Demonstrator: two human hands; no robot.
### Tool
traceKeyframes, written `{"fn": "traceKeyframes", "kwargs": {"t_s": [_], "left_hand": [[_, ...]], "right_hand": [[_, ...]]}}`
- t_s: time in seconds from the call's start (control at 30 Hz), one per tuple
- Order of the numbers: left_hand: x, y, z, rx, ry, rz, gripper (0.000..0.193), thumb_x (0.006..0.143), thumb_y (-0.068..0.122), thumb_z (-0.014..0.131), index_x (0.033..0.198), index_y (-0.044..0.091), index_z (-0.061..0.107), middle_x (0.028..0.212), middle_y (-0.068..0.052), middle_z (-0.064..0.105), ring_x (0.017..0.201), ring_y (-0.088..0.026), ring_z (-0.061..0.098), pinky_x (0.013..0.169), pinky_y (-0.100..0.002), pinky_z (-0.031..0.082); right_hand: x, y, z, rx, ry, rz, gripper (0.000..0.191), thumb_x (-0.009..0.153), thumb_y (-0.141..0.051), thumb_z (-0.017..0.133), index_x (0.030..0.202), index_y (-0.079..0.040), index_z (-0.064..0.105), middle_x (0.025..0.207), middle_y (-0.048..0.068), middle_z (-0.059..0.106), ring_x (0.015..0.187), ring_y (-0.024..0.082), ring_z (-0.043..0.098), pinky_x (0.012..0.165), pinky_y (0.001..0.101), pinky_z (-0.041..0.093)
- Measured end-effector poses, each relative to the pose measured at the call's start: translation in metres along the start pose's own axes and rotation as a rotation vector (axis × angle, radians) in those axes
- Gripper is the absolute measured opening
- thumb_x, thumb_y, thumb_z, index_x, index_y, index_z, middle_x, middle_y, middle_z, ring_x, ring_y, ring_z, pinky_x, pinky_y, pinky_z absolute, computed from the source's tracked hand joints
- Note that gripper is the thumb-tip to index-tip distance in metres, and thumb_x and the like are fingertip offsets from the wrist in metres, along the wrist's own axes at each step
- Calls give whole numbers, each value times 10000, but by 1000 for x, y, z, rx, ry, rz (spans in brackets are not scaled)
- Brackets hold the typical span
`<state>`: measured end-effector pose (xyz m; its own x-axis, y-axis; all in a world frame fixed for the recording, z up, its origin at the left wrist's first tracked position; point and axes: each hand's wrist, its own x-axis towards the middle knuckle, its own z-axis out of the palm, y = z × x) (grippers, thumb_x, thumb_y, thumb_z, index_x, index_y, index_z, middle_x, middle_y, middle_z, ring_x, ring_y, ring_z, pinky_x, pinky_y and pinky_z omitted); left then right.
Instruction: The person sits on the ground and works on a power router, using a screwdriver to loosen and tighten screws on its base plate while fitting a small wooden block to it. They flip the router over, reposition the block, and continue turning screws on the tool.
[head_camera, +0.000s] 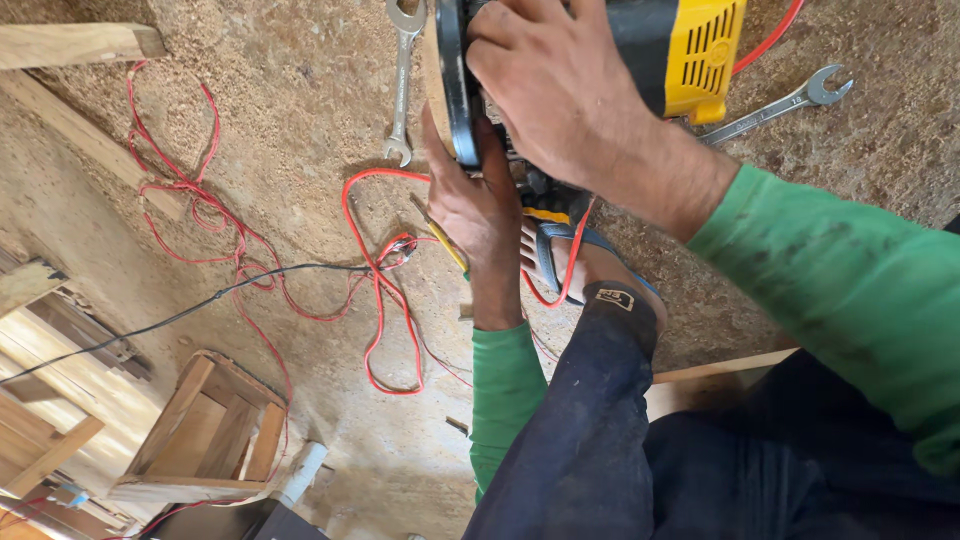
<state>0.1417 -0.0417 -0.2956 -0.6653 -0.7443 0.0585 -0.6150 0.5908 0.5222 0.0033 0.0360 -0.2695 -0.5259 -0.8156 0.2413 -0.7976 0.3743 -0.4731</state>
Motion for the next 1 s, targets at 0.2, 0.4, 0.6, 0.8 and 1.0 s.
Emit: {"fn": "traceKeyframes", "kwargs": {"t_s": [0.2, 0.4, 0.6, 0.8, 1.0], "left_hand": [[-2, -1, 3, -63, -24, -42, 549, 1047, 264, 675, 1519, 102, 446, 996, -203, 761, 830, -366, 774, 687, -468, 583], [-3, -1, 8, -70, 49, 54, 579, 1034, 242, 683, 1529, 101, 419, 1144, -231, 736, 870, -384, 758, 707, -461, 594], [-1, -1, 18, -36, 43, -21, 578, 997, 275, 721, 1490, 113, 466, 1071, -211, 743, 841, -367, 760, 699, -462, 606], [-3, -3, 23, -59, 39, -18, 650, 939, 247, 749, 1506, 112, 461, 1097, -216, 735, 878, -392, 746, 734, -486, 596], [-4, -4, 24, -86, 16, 8, 715, 908, 207, 757, 1530, 96, 423, 1134, -207, 719, 920, -395, 731, 798, -484, 590]], "right_hand": [[6, 10, -1, 20, -70, -74, 49, 909, -135, 722, 951, -111, 730, 1042, -9, 663, 1178, 228, 581, 1050, 468, 393], [7, 23, -12, 256, -79, -82, 135, 948, -154, 772, 1056, -79, 746, 1187, 22, 689, 1159, 291, 576, 979, 475, 391], [5, 18, -11, 313, -14, 45, 221, 837, -142, 838, 986, -76, 689, 1237, 64, 652, 1170, 305, 584, 961, 454, 426], [3, 19, -3, 226, 10, 29, 125, 852, -120, 843, 921, -115, 739, 1134, 27, 668, 1154, 304, 575, 991, 439, 435], [0, 31, 0, 101, -28, -106, 107, 891, -149, 811, 990, -145, 768, 1116, -30, 693, 1200, 248, 579, 1072, 462, 373]]}}
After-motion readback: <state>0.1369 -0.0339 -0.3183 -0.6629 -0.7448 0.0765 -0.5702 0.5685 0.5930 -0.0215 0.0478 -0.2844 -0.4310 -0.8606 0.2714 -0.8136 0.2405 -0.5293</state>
